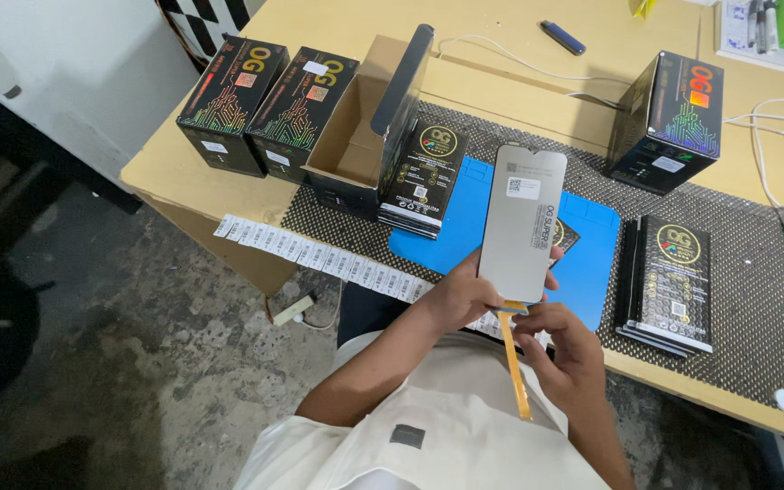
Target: The person repeatedly picks up small black boxes, removes a rectangular electronic component, and peels off protective films from both sides. They handle the component by its edges, flip it over, and place it back into the box or onto a stack on the table.
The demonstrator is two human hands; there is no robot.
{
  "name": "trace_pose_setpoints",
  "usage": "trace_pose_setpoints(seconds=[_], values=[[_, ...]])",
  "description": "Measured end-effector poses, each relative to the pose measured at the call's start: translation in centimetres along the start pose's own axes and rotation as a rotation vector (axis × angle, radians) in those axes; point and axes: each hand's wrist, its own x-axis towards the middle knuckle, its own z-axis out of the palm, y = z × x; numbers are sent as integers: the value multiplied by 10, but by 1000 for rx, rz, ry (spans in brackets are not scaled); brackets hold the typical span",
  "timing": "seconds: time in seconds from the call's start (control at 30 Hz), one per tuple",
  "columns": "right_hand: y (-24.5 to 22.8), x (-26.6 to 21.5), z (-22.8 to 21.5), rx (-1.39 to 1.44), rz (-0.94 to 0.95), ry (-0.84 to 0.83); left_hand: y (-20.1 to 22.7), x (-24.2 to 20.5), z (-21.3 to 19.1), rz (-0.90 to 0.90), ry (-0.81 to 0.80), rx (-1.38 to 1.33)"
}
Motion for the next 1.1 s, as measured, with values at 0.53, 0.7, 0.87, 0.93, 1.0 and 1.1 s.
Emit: trace_pose_setpoints(seconds=[0.53,0.7,0.87,0.93,1.0,1.1], values=[[11,-40,-19,85,97,-128,19,-13,-9,45,-3,-42],[-2,-39,-16,127,184,5,12,-11,9,-95,41,-45],[6,-25,-18,72,175,66,2,-11,6,-117,23,-28],[4,-14,-21,43,115,71,4,-12,6,-117,2,-38],[-5,-3,-23,-52,64,37,11,-14,10,-119,19,4],[-6,-6,-34,-8,140,-125,28,-15,12,-7,-15,12]])
